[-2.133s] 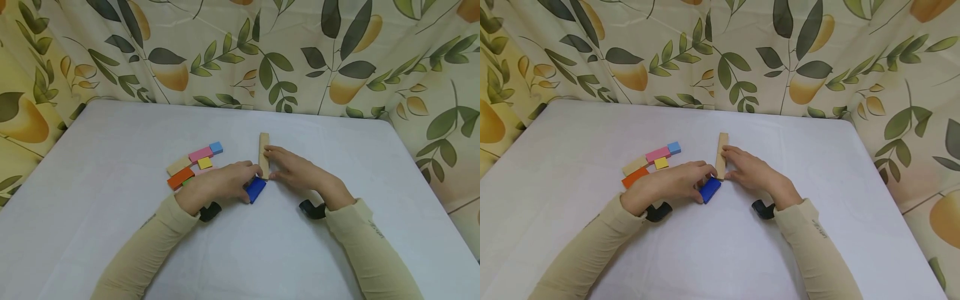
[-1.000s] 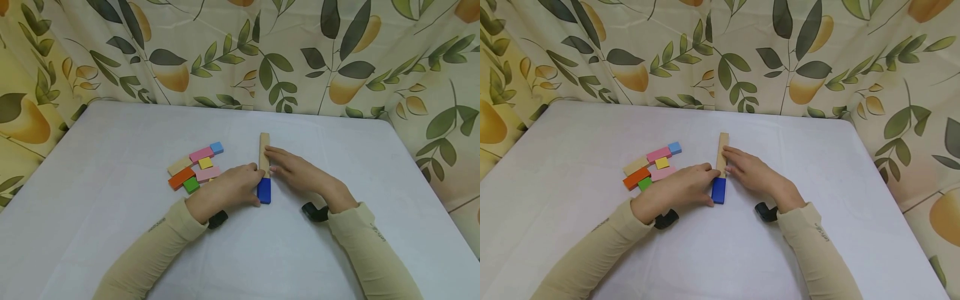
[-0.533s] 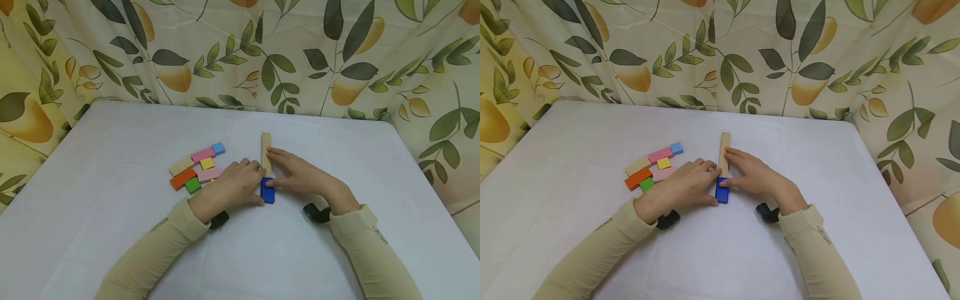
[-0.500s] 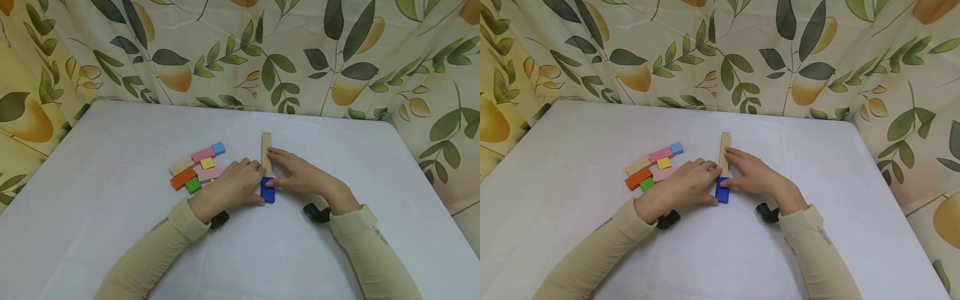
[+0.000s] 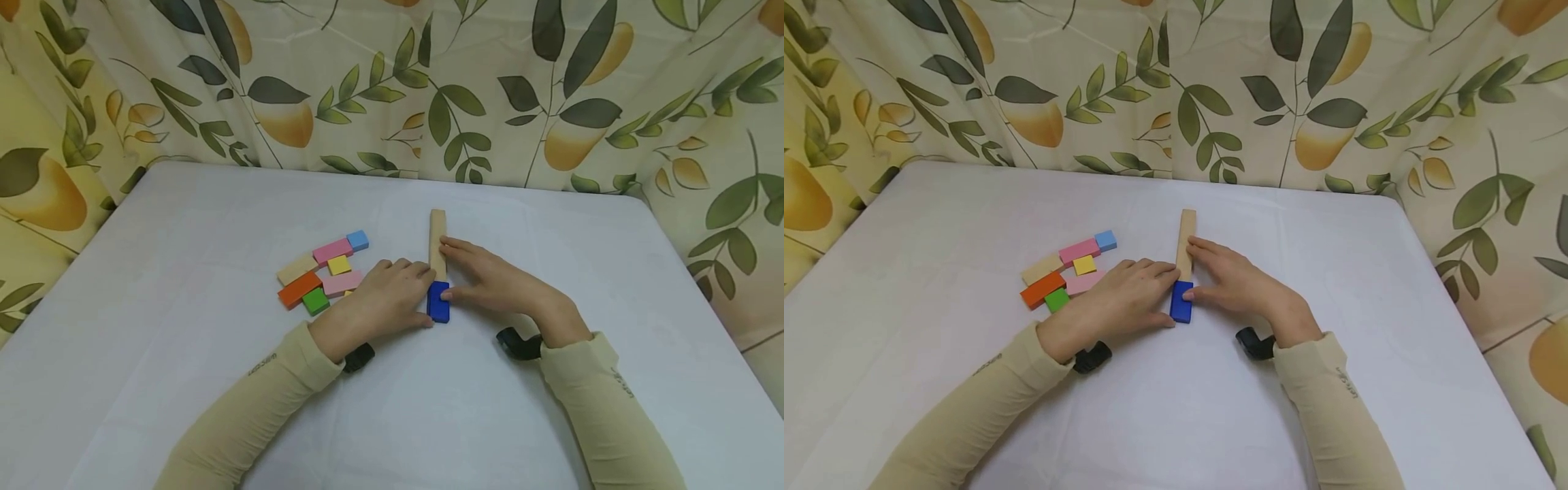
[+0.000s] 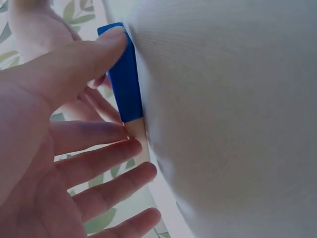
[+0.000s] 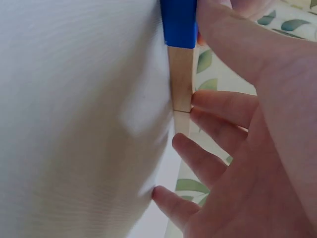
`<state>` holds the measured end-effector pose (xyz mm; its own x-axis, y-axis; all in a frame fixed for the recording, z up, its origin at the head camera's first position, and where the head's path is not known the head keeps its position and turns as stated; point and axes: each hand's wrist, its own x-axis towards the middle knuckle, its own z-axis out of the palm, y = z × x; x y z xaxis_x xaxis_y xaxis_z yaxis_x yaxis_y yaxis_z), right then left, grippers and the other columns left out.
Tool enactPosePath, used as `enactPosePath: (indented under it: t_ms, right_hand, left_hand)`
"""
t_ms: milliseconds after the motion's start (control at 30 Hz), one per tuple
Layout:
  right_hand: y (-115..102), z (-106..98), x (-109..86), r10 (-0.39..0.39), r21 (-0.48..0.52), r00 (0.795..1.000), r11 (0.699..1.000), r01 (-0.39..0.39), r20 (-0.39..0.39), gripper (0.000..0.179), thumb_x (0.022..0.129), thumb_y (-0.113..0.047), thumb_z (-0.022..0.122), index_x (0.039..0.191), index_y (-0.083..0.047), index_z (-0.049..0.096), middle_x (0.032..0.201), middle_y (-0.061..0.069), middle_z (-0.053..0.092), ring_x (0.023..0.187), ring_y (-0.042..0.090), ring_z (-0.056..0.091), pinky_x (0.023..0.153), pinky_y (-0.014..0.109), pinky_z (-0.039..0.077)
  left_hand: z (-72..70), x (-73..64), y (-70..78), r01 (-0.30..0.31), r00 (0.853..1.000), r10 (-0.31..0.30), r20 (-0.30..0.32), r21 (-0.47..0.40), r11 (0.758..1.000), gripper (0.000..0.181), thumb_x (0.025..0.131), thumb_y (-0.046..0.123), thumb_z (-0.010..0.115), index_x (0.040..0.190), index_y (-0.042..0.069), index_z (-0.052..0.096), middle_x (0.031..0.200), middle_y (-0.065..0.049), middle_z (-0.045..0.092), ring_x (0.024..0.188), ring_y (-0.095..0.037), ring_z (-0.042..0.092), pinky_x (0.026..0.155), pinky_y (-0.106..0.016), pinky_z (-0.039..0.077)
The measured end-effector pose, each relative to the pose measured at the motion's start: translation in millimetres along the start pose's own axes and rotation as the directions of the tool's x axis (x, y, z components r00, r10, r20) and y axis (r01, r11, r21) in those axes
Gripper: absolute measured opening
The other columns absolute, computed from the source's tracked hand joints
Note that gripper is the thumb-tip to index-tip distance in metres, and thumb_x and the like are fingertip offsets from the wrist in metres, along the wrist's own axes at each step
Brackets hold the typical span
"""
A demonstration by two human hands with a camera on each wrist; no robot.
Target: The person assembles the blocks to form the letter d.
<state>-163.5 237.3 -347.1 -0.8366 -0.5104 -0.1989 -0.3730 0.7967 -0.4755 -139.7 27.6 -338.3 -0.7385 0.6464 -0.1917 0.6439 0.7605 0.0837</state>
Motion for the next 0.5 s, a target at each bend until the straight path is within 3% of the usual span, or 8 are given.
enactPosePath:
  t_ms: [233,500]
  right_hand:
    - [2.6,2.6,2.7,-0.028,0.026,1.000,0.999,0.028,-0.012,0.084,0.090,-0.035,0.073,0.154,-0.001,0.030,0.165,0.013,0.019,0.153,0.035,0.018,0.121,0.055,0.019]
    - [3.3,-0.2,3.5,-0.008,0.018,1.000,1.000,0.008,-0.010,0.083,0.092,-0.035,0.070,0.154,-0.001,0.028,0.166,0.013,0.018,0.152,0.036,0.018,0.121,0.056,0.020]
  left_hand:
    - [1.0,-0.8,-2.2,0.002,1.000,-0.002,-0.001,-0.028,1.000,0.084,0.086,0.058,0.067,0.151,0.013,0.041,0.153,-0.005,0.046,0.140,-0.024,0.044,0.114,-0.046,0.039]
    - [2.8,1.9,-1.4,0.007,0.999,-0.008,-0.031,-0.019,1.000,0.080,0.088,0.057,0.065,0.151,0.013,0.042,0.153,-0.004,0.047,0.140,-0.023,0.044,0.115,-0.046,0.038]
